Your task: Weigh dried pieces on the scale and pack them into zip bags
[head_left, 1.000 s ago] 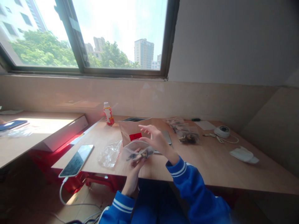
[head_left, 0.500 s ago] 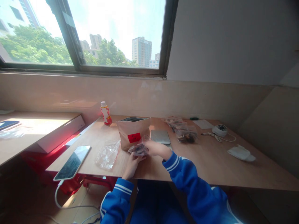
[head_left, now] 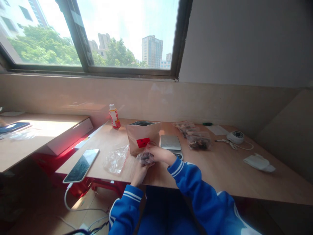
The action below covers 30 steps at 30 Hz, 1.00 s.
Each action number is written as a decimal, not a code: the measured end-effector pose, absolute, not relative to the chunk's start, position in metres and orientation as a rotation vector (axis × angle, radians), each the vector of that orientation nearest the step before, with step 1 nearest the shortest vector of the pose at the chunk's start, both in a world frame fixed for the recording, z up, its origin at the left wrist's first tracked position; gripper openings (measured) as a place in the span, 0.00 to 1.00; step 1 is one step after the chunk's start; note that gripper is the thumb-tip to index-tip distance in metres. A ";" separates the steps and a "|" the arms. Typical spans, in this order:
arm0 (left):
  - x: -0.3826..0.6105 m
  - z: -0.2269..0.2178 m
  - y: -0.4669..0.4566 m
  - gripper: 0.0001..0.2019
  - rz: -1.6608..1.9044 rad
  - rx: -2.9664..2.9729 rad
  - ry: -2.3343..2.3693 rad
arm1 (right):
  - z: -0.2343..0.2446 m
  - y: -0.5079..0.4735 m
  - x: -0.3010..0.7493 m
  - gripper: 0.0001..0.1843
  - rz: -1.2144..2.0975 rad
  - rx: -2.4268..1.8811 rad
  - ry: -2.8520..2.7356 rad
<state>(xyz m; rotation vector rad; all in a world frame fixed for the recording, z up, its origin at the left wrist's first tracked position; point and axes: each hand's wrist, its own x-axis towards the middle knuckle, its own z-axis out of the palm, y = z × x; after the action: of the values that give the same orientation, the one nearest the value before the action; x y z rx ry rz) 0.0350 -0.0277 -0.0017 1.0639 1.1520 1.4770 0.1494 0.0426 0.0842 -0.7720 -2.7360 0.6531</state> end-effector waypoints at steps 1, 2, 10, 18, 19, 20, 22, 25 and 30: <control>0.035 -0.003 -0.027 0.23 1.482 1.059 1.156 | 0.083 0.042 0.149 0.14 0.637 -0.768 -2.754; 0.035 -0.004 -0.027 0.22 1.483 1.036 1.147 | 0.084 0.041 0.150 0.13 0.621 -0.759 -2.757; 0.035 -0.015 -0.023 0.29 1.538 0.779 0.971 | 0.103 0.042 0.172 0.19 0.923 -0.704 -2.434; 0.036 -0.008 -0.027 0.28 1.527 0.784 0.981 | 0.097 0.051 0.190 0.13 1.023 -0.750 -2.112; 0.036 -0.008 -0.027 0.28 1.524 0.777 0.991 | 0.099 0.052 0.192 0.14 1.056 -0.729 -2.054; 0.036 -0.008 -0.026 0.27 1.519 0.771 1.000 | 0.102 0.052 0.194 0.15 1.089 -0.700 -1.995; 0.036 -0.008 -0.027 0.26 1.503 0.765 1.004 | 0.114 0.053 0.196 0.19 1.140 -0.639 -1.887; 0.036 -0.004 -0.028 0.26 1.489 0.769 0.995 | 0.141 0.056 0.195 0.23 1.152 -0.576 -1.766; 0.037 0.002 -0.030 0.27 1.496 0.782 1.005 | 0.188 0.069 0.180 0.23 1.047 -0.476 -1.635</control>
<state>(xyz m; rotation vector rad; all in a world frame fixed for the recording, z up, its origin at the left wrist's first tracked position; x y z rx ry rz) 0.0366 -0.0302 0.0018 0.7818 1.0055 1.4961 0.1797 0.0685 0.1876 -0.4755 -1.6350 1.0470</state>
